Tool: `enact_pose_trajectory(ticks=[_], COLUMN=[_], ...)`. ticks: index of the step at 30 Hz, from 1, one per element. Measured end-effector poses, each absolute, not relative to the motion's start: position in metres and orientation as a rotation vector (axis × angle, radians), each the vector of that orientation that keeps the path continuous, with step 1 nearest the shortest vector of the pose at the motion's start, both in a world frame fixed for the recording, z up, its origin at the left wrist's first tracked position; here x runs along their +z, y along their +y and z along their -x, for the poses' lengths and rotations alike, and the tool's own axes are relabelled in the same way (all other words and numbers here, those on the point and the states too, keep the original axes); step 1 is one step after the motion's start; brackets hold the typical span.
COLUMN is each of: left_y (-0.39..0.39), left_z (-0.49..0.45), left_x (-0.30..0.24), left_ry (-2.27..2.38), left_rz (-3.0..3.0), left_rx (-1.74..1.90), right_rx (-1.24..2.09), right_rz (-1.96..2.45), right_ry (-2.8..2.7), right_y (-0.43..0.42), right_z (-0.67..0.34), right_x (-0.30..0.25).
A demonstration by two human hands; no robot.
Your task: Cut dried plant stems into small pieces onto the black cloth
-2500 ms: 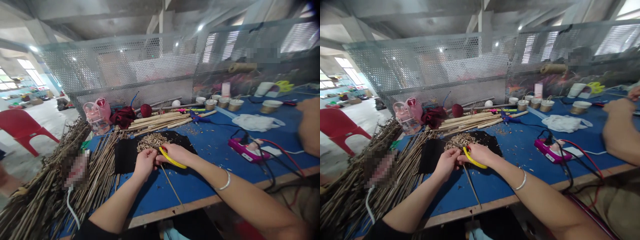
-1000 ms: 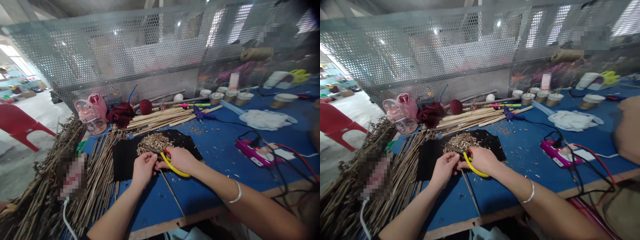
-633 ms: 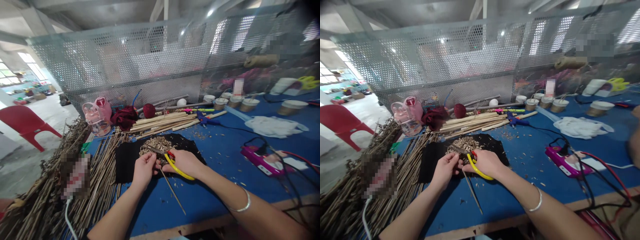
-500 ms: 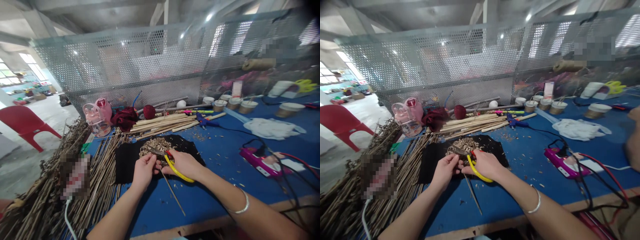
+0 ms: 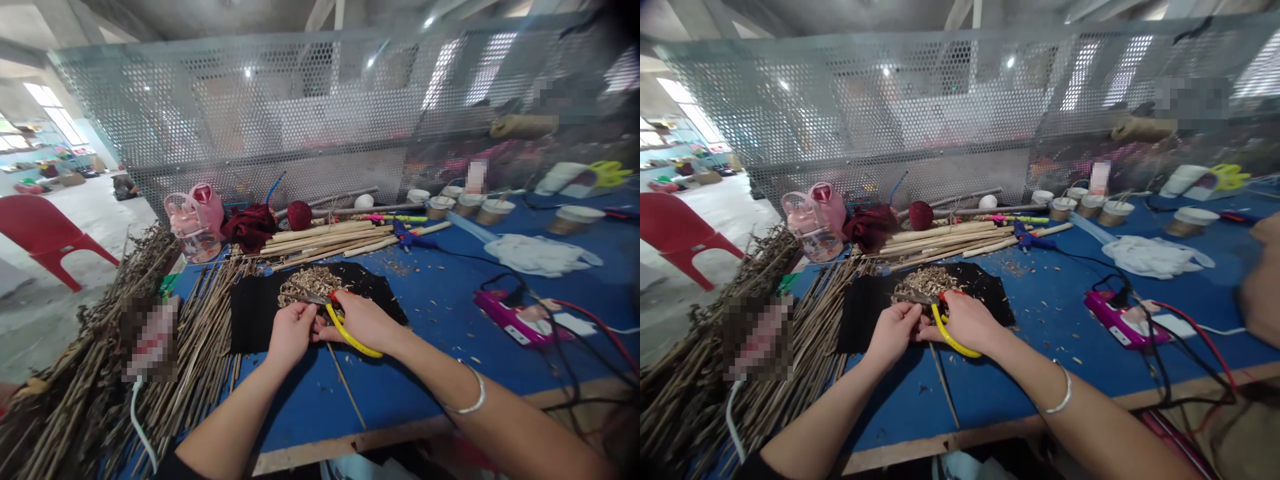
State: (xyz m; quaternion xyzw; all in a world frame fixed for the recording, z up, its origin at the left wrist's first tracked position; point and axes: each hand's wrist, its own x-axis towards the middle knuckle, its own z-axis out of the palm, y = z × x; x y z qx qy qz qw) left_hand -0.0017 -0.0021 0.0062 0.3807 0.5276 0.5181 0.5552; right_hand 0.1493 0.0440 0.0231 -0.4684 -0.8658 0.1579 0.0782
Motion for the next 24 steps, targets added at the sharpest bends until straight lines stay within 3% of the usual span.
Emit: enact_pose_trajectory(ticks=[24], left_y=[-0.0051], left_z=[-0.0009], left_x=[0.0089], left_ry=[1.245], left_rz=[-0.819], left_rx=[1.201], right_rx=[0.474], right_rz=[1.571], right_ry=[-2.577], right_y=[0.0469], right_z=[-0.1468], right_x=[0.0205])
